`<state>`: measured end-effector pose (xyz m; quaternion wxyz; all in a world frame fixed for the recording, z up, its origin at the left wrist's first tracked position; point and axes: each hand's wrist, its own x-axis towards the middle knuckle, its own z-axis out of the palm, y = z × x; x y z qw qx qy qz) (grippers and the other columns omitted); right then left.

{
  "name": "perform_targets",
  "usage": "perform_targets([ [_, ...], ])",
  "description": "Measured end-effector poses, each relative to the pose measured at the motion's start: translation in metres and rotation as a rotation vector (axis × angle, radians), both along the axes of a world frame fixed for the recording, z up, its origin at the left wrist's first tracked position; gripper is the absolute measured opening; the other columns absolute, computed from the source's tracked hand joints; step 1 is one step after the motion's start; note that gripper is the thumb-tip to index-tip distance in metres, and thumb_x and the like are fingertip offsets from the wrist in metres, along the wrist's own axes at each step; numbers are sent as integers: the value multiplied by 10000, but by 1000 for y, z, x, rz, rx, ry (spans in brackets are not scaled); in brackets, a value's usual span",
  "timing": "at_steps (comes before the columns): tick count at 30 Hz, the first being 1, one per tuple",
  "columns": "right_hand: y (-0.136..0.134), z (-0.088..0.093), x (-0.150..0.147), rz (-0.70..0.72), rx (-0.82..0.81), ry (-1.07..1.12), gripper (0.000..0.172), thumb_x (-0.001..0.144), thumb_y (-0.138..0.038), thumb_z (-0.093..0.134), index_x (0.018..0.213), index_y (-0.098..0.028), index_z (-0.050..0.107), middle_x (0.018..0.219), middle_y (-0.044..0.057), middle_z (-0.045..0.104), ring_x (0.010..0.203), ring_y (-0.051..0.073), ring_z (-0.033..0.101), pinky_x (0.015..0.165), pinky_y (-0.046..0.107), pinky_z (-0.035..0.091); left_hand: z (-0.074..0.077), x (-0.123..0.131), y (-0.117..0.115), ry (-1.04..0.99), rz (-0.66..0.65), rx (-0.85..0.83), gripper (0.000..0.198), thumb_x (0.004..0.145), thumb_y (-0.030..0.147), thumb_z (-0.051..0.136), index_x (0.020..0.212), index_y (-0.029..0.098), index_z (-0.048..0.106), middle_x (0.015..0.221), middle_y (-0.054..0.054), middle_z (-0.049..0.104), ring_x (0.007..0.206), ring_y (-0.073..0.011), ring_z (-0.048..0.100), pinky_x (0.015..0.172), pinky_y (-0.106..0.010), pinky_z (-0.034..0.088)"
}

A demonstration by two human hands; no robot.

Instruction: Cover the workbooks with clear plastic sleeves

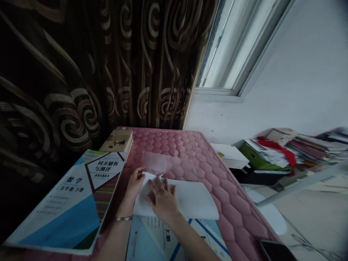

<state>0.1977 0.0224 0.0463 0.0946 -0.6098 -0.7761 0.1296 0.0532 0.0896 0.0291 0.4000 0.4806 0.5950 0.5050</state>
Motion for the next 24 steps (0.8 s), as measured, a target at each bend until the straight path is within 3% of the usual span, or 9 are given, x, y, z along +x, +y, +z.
perform_targets([
  [7,4,-1,-2,1,67,31,564,961,-519,388,1491,-330,360,1595,55,257,1447,401,204,1084,709,183,6,-4,0,-84,-122,90,352,678,331,649,992,172,640,899,-52,723,861,-218,675,821,-353,513],
  [14,2,-2,-4,-50,63,18,560,970,-510,362,1500,-331,336,1602,50,228,1428,446,218,1033,763,210,11,-3,4,-10,-120,86,373,673,335,622,1005,175,676,960,-58,731,912,-218,664,849,-337,489],
  [20,1,3,-4,-49,98,22,555,977,-502,349,1500,-314,344,1597,61,241,1432,434,220,1035,765,221,15,-1,2,112,-105,92,222,708,417,597,716,195,593,666,14,642,669,-175,601,661,-287,454],
  [24,0,1,-3,-40,116,26,556,979,-508,345,1500,-315,345,1597,68,243,1432,425,229,1042,763,213,18,0,1,160,-82,100,216,718,415,579,665,212,531,619,34,591,641,-166,575,639,-283,435],
])
